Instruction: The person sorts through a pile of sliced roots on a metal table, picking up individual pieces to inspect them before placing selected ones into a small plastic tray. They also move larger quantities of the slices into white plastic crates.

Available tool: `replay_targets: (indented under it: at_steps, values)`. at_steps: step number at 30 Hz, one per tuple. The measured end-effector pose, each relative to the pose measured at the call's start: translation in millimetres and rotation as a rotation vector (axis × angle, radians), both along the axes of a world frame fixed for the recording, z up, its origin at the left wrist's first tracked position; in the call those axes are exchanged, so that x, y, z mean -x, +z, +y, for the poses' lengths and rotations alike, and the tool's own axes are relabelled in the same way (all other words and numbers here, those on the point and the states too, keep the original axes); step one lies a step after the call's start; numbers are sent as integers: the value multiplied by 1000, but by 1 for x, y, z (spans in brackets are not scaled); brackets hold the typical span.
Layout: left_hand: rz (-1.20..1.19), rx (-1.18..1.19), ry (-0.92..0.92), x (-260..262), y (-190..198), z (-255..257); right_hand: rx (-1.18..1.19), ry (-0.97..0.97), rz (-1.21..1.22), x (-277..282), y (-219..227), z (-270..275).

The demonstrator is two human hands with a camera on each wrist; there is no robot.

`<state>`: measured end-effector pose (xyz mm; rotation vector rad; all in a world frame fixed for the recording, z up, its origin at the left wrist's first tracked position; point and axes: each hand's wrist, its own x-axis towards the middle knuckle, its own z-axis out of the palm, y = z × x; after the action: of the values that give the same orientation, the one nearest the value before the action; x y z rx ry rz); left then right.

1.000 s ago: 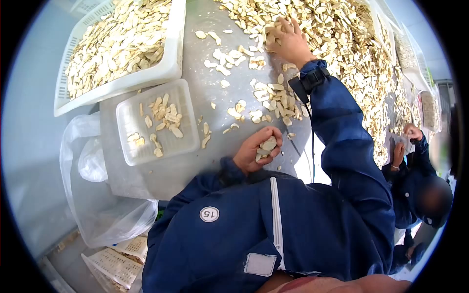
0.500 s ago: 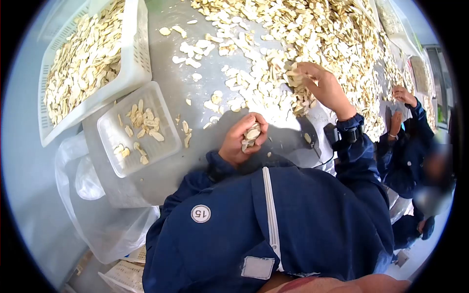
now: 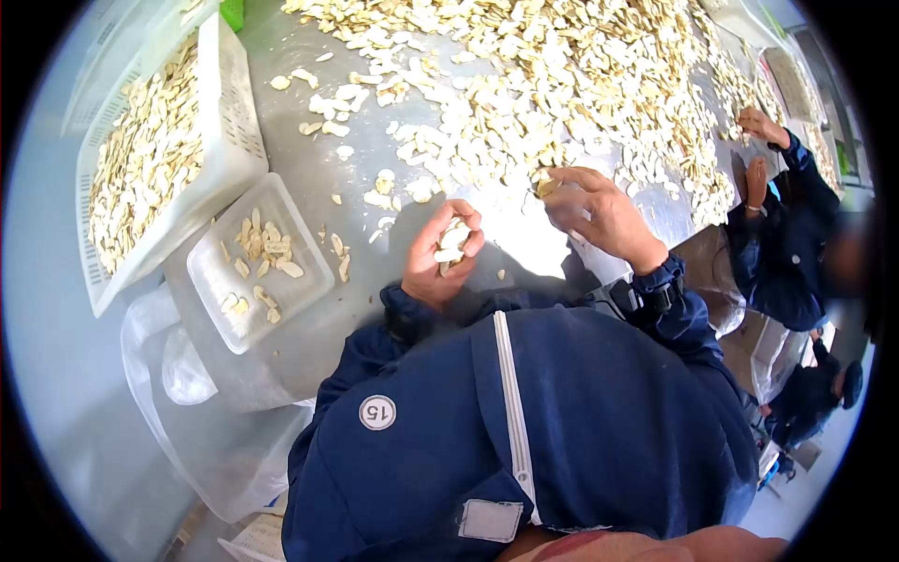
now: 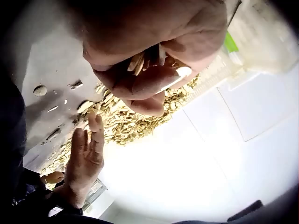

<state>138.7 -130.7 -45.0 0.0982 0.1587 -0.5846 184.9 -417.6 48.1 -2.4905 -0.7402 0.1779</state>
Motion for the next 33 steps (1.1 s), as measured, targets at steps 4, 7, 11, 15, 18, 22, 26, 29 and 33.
replay_targets:
  at_steps: [4,7,11,15,18,22,26,29,33]
  values:
    - [7,-10,-43,2,-4,-4,213,-294,-368,-14,-26,-20]
    - [-59,-29,-61,1,-9,-4,-10,-364,-201,-26,-23,2]
    - [-78,-50,-66,0,-5,-5,93,-303,-491,-41,-31,45]
    - [-82,-58,-64,3,-9,-3,47,-261,-289,-38,-34,43]
    - [-68,-52,-63,2,-10,-4,37,-432,-293,-26,-34,17]
    - [-156,-250,-39,2,-14,-7,-35,-448,-148,-5,-23,7]
    - [-114,-124,-66,-1,-8,-6,-104,-278,-145,7,-34,38]
    - [-74,-72,-72,0,-7,-4,-12,-244,-224,5,-40,54]
    - [-65,-85,-61,1,-5,-4,-6,-200,-166,10,-38,49]
